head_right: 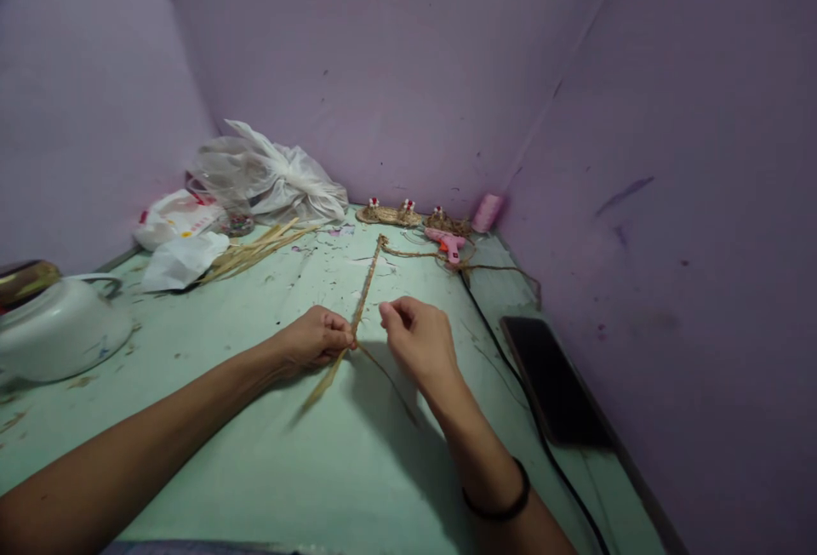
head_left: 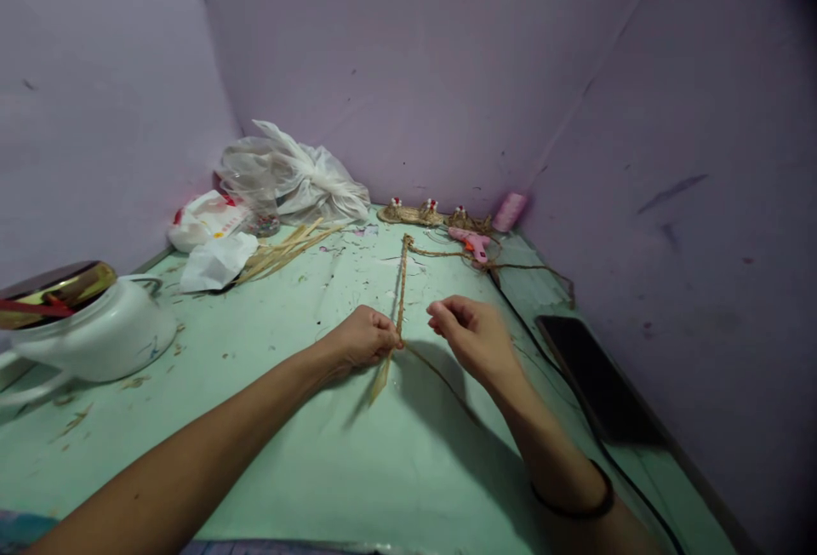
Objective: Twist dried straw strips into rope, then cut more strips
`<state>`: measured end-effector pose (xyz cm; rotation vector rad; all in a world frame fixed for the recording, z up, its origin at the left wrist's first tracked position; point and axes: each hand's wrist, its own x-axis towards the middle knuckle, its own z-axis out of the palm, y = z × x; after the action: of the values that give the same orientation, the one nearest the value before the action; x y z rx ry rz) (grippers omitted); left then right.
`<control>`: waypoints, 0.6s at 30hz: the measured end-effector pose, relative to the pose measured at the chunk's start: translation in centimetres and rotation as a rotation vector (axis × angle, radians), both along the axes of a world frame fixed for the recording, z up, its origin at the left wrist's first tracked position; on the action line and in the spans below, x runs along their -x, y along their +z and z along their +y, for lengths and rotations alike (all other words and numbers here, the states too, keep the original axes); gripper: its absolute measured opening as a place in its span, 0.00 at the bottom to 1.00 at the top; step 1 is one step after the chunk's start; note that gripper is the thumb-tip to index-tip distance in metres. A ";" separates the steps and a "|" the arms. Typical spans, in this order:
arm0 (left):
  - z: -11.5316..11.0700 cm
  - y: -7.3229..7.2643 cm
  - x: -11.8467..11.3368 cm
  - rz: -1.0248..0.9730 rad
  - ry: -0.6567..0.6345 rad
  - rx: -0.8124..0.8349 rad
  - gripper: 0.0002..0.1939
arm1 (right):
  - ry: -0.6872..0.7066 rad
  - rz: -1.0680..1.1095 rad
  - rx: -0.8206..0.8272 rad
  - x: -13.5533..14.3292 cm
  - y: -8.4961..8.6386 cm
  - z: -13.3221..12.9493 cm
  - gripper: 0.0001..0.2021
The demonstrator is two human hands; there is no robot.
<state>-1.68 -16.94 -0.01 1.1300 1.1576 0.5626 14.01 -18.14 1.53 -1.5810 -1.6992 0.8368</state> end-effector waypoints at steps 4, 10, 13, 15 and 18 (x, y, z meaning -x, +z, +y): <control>-0.1 -0.1 0.0 -0.028 -0.055 -0.041 0.09 | 0.101 0.396 0.401 1.3 -1.6 0.5 0.06; 0.4 -0.7 0.6 0.070 -0.174 -0.187 0.09 | 0.088 0.313 0.337 2.3 -3.6 1.2 0.03; 0.8 -0.3 1.2 0.269 -0.276 -0.291 0.08 | 0.089 0.347 0.349 2.0 -3.6 1.4 0.04; 0.7 0.3 1.5 0.422 -0.297 -0.323 0.09 | 0.093 0.379 0.362 2.1 -3.4 1.2 0.05; -0.3 1.4 1.1 0.651 -0.246 -0.364 0.11 | 0.105 0.423 0.340 2.5 -3.6 0.9 0.06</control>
<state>-2.82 -17.21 1.42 1.8256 1.4669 0.2116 11.56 -17.24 -2.03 -1.4002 -1.3919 1.4612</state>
